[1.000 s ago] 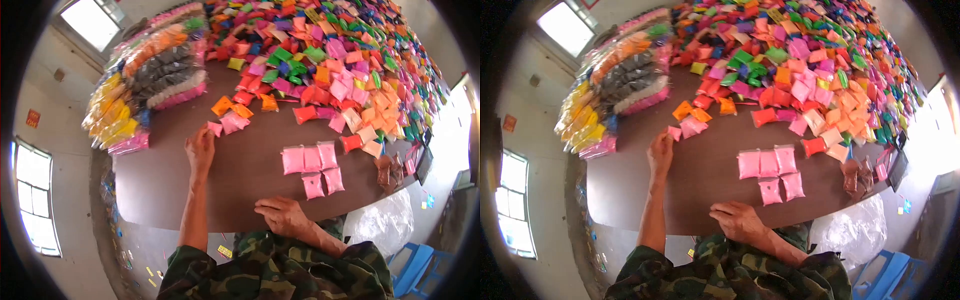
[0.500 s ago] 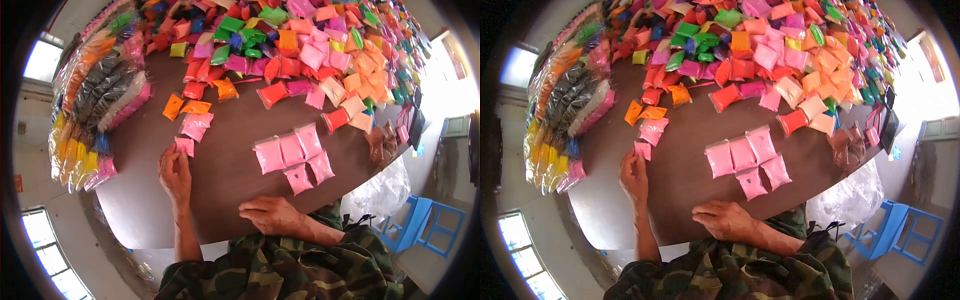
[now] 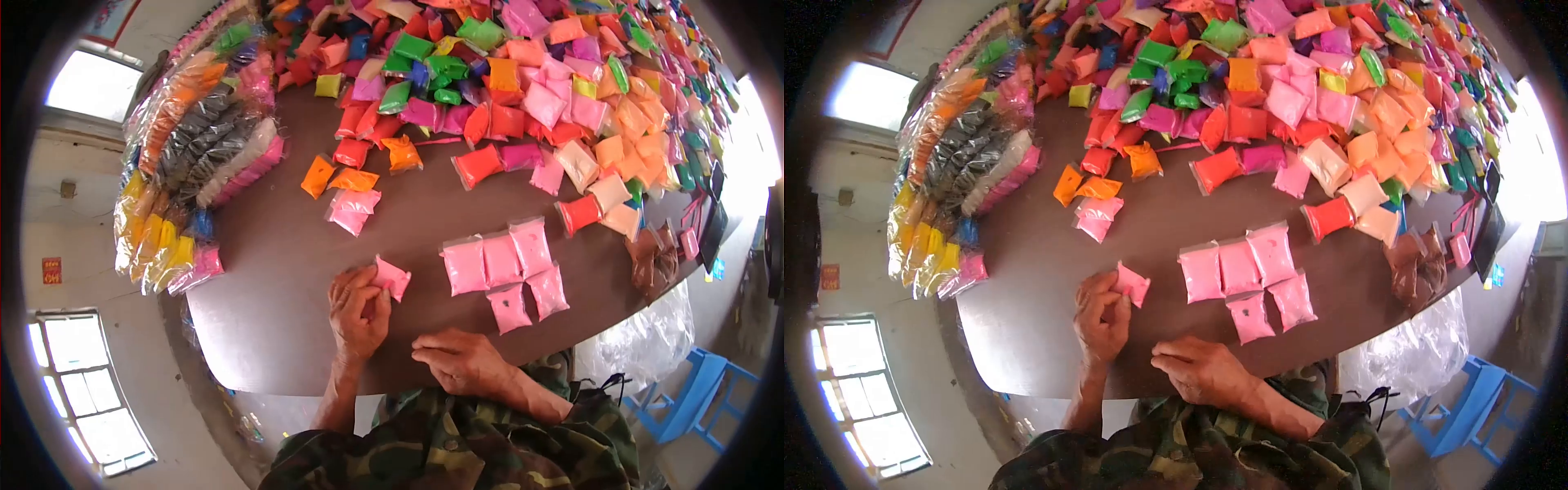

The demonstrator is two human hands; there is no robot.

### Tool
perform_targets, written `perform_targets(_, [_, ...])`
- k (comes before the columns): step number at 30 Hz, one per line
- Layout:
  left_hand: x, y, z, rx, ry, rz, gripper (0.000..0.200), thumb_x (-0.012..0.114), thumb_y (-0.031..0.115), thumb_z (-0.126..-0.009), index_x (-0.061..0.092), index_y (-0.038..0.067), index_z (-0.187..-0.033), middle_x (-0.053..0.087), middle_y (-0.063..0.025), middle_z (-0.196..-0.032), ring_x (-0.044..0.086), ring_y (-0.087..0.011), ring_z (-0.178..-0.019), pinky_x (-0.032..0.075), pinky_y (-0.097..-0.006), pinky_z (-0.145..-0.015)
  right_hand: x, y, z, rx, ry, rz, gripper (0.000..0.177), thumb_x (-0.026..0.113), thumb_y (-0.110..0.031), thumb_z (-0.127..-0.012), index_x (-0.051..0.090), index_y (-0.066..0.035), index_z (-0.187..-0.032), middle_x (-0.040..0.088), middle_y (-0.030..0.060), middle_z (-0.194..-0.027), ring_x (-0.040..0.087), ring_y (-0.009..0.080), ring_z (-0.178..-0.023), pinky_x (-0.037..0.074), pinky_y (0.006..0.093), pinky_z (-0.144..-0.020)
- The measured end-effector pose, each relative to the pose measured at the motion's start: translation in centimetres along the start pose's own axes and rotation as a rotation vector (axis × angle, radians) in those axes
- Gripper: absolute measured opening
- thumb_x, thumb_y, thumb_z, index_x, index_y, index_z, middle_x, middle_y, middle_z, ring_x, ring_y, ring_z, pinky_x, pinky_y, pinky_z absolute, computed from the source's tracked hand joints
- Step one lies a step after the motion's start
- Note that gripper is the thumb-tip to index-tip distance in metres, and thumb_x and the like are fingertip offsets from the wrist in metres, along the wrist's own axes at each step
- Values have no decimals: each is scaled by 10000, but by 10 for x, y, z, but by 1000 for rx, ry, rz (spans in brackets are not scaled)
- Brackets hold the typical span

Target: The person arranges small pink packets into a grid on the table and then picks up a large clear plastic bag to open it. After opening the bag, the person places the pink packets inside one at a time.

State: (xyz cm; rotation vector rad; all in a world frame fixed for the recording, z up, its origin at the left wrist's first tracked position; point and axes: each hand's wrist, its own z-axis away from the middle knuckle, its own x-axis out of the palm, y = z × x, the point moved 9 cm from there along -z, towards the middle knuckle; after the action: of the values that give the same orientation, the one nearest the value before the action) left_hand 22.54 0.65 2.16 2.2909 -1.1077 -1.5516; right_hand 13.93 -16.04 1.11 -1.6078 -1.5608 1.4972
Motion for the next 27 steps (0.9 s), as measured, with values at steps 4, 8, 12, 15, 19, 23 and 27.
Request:
perform_targets(4, [7,18,14,-61,-2,-31,145,806,42,-857,684,39,-934,765,-151,-1212,699,-375,-1139,490,-520,-1057,-1,-1,2,-56,11,-48,288,754,-14,-826,742,-75,-1108,715,47,-1174,715,279,-973,624,402,-828])
perform_targets(8, [9,28,22,-69,36,-47,154,801,35,-852,675,36,-940,766,-157,-1206,708,-374,-1130,501,-511,-1047,-5,-2,3,-78,12,-92,285,758,-15,-828,741,-64,-1108,714,59,-1167,713,289,-980,617,405,-836])
perform_targets(12, [11,34,18,-67,50,-73,126,778,-5,-866,666,16,-919,758,-189,-1195,712,-384,-1100,530,-489,-988,-5,-2,4,-61,0,-103,284,761,-17,-833,738,-57,-1113,714,65,-1157,713,299,-984,614,402,-844])
perform_targets(15, [12,34,17,-69,50,-79,126,778,-3,-870,663,19,-919,758,-194,-1198,709,-390,-1099,532,-492,-984,-6,-3,3,-38,-11,-100,286,765,21,-814,770,-75,-1083,744,68,-1128,735,283,-953,627,397,-828])
perform_targets(19, [11,38,15,-59,53,-97,137,776,-2,-873,653,18,-931,758,-195,-1196,707,-394,-1104,533,-493,-981,-3,-3,0,-41,-56,-106,292,762,3,-822,759,-71,-1104,734,67,-1134,732,283,-960,624,398,-833])
perform_targets(23, [9,37,13,-77,49,-56,126,759,-14,-886,647,13,-936,758,-196,-1197,711,-396,-1095,534,-493,-985,0,-4,-1,-34,-73,-76,295,764,-29,-834,749,-65,-1126,717,62,-1139,722,289,-959,621,403,-821])
perform_targets(27, [5,30,20,-86,97,19,132,766,8,-886,657,22,-960,756,-162,-1220,703,-381,-1093,530,-496,-989,6,0,0,-7,-63,-37,280,760,-23,-832,762,-80,-1107,735,67,-1129,731,296,-942,627,409,-794])
